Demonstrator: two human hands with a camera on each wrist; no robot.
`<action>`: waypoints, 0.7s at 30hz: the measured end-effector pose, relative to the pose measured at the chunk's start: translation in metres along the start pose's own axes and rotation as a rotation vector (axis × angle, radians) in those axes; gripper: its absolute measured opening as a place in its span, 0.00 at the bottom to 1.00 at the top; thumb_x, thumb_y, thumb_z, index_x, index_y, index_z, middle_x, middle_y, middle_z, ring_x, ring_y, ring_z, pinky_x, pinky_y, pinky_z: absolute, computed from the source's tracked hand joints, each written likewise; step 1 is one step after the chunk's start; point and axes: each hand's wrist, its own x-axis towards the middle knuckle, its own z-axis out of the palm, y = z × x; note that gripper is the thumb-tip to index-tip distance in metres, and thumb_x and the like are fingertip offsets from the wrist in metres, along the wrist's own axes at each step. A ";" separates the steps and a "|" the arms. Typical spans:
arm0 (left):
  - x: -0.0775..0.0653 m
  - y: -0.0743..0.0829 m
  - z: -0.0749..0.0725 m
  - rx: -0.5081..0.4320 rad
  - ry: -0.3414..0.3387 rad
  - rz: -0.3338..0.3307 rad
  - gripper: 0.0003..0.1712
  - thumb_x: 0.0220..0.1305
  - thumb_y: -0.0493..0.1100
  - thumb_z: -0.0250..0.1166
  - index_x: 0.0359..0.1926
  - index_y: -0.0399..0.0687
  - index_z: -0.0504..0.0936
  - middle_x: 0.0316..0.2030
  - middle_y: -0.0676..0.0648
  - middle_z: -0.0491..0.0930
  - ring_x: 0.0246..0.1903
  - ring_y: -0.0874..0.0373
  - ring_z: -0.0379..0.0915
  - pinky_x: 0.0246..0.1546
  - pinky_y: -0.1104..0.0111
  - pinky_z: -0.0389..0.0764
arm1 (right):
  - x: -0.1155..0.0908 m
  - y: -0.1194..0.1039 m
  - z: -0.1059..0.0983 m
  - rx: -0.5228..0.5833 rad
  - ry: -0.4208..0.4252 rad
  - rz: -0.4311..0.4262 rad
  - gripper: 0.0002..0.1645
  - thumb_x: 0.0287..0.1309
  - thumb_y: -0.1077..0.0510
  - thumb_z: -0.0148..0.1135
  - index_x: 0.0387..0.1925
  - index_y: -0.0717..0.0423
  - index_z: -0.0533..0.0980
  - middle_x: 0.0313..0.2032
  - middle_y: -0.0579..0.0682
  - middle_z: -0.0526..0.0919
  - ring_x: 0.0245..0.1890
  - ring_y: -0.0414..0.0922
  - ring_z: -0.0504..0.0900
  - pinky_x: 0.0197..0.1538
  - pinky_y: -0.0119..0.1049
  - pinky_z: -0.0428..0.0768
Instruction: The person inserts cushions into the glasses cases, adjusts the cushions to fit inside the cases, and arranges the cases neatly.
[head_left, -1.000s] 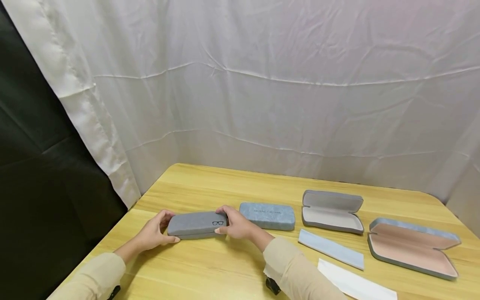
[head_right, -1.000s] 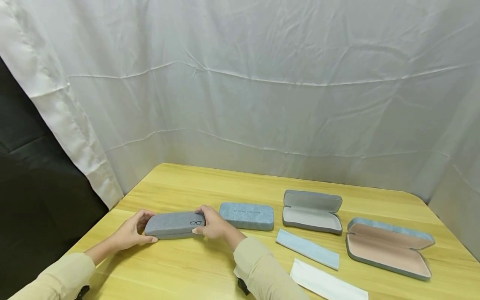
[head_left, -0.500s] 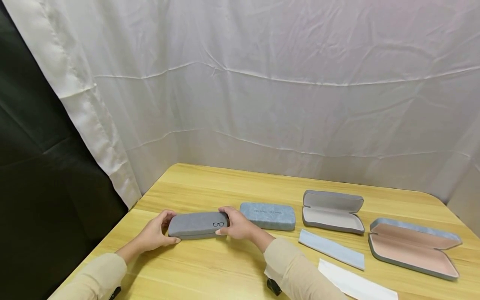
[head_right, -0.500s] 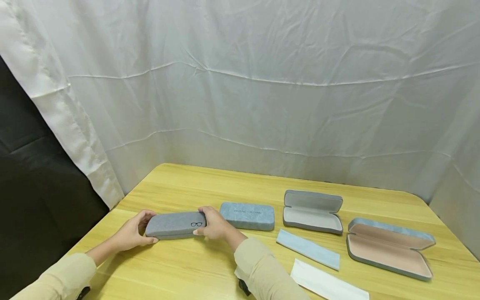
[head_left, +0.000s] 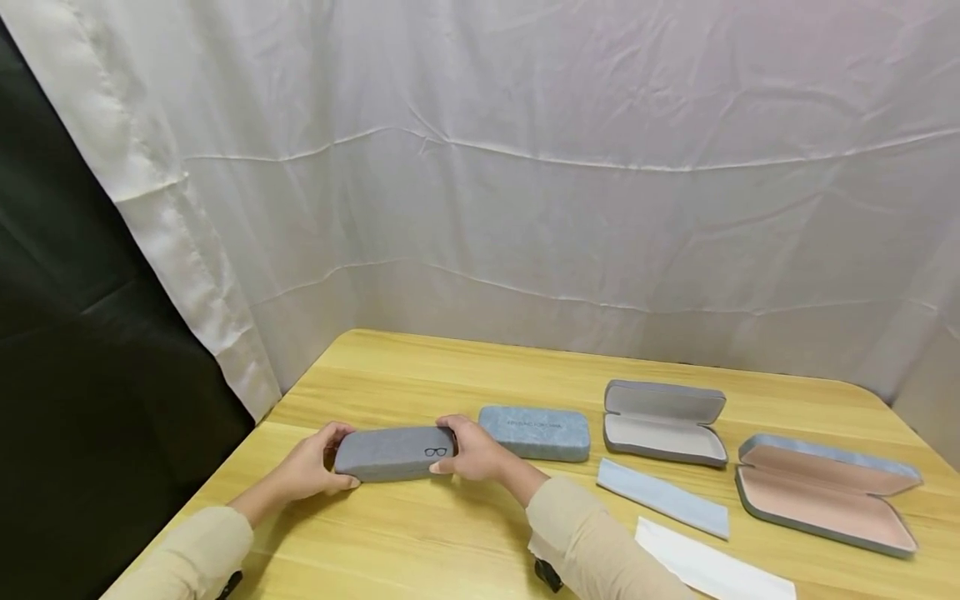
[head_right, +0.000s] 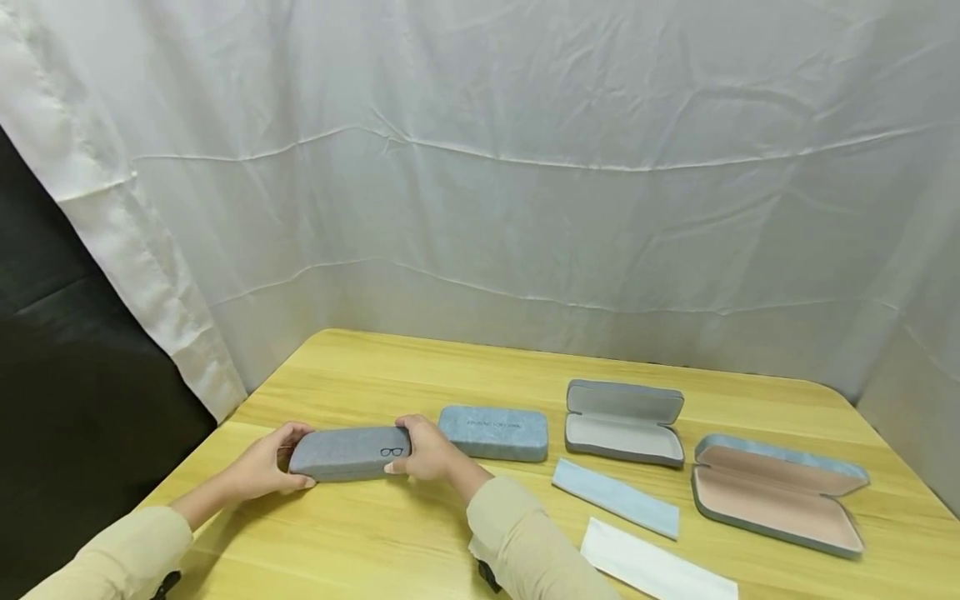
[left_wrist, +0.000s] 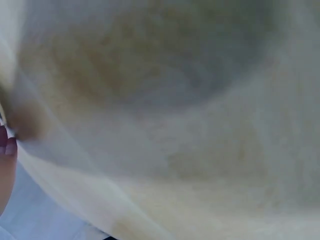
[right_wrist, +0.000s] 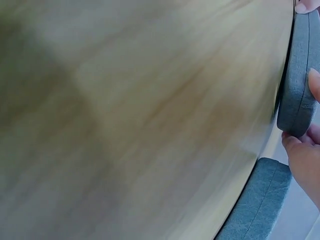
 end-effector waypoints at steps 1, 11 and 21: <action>0.001 0.000 -0.001 -0.003 -0.024 -0.006 0.39 0.40 0.42 0.76 0.53 0.35 0.69 0.44 0.42 0.76 0.43 0.52 0.74 0.42 0.69 0.76 | 0.000 0.000 0.000 -0.002 0.002 0.002 0.41 0.53 0.56 0.67 0.64 0.65 0.60 0.59 0.58 0.68 0.50 0.48 0.72 0.52 0.41 0.73; 0.007 0.006 -0.011 0.058 -0.181 0.042 0.45 0.42 0.48 0.76 0.58 0.31 0.67 0.49 0.37 0.75 0.45 0.49 0.73 0.41 0.68 0.75 | -0.002 -0.003 0.000 -0.088 0.009 0.017 0.44 0.49 0.56 0.69 0.65 0.66 0.60 0.62 0.60 0.67 0.57 0.52 0.71 0.58 0.44 0.72; 0.012 0.029 -0.008 0.170 -0.117 0.004 0.50 0.47 0.56 0.71 0.63 0.31 0.61 0.62 0.25 0.59 0.60 0.27 0.56 0.53 0.39 0.65 | -0.012 -0.014 -0.008 -0.207 0.006 -0.042 0.42 0.51 0.52 0.68 0.63 0.66 0.63 0.62 0.59 0.68 0.61 0.51 0.68 0.61 0.43 0.70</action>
